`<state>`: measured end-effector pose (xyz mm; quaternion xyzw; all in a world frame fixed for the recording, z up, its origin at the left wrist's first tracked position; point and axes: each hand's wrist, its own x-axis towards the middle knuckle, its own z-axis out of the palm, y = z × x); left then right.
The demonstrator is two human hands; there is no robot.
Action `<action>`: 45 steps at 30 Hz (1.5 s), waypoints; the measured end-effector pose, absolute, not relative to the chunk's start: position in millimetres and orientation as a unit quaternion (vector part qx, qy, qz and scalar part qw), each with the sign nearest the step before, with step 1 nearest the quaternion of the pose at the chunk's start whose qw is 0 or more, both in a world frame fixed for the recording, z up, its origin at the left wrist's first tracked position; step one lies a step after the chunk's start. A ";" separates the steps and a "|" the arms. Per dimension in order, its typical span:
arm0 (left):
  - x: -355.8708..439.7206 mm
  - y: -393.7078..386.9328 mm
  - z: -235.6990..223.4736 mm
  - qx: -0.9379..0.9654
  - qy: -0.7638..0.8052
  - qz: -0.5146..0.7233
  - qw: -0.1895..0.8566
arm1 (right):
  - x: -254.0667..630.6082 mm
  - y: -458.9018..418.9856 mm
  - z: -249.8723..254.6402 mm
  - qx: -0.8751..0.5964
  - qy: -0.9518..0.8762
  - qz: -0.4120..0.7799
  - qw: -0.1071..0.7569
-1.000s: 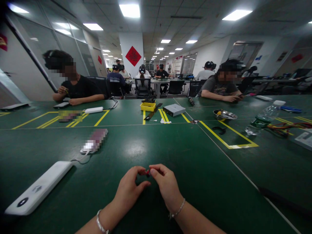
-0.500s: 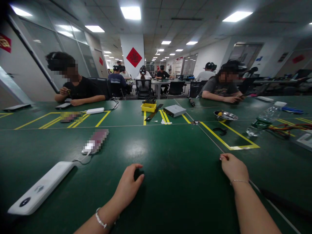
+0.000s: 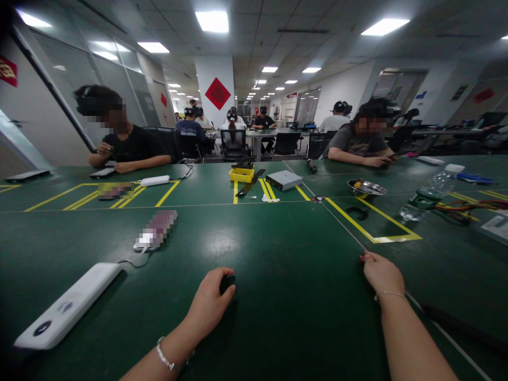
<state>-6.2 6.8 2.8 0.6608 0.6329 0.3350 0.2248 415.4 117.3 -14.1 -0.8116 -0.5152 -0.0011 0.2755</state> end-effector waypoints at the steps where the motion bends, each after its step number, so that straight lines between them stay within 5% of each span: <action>1: -6.0 6.6 3.6 0.664 0.632 0.330 0.225 | 408.8 117.2 -11.1 -0.817 -0.514 0.003 0.262; 7: -2.6 5.9 8.6 0.704 0.614 0.296 0.200 | 306.0 106.1 13.2 -0.668 -0.686 -0.040 0.286; 17: -0.4 5.8 -1.1 0.742 0.595 0.267 0.155 | 164.3 35.6 -3.4 -0.409 -0.885 0.177 0.134; 26: -2.6 3.2 3.9 0.745 0.598 0.242 0.168 | 310.9 103.4 17.9 -0.750 -0.628 -0.091 0.186; 31: -2.6 2.8 2.9 0.747 0.597 0.237 0.170 | 377.0 107.6 6.8 -0.862 -0.485 -0.022 0.145; 39: -2.2 2.3 2.8 0.752 0.599 0.221 0.164 | 375.4 113.2 8.6 -0.838 -0.543 0.018 0.054; 45: -2.0 1.6 4.7 0.752 0.600 0.220 0.161 | 376.9 109.2 13.0 -0.840 -0.538 0.033 0.067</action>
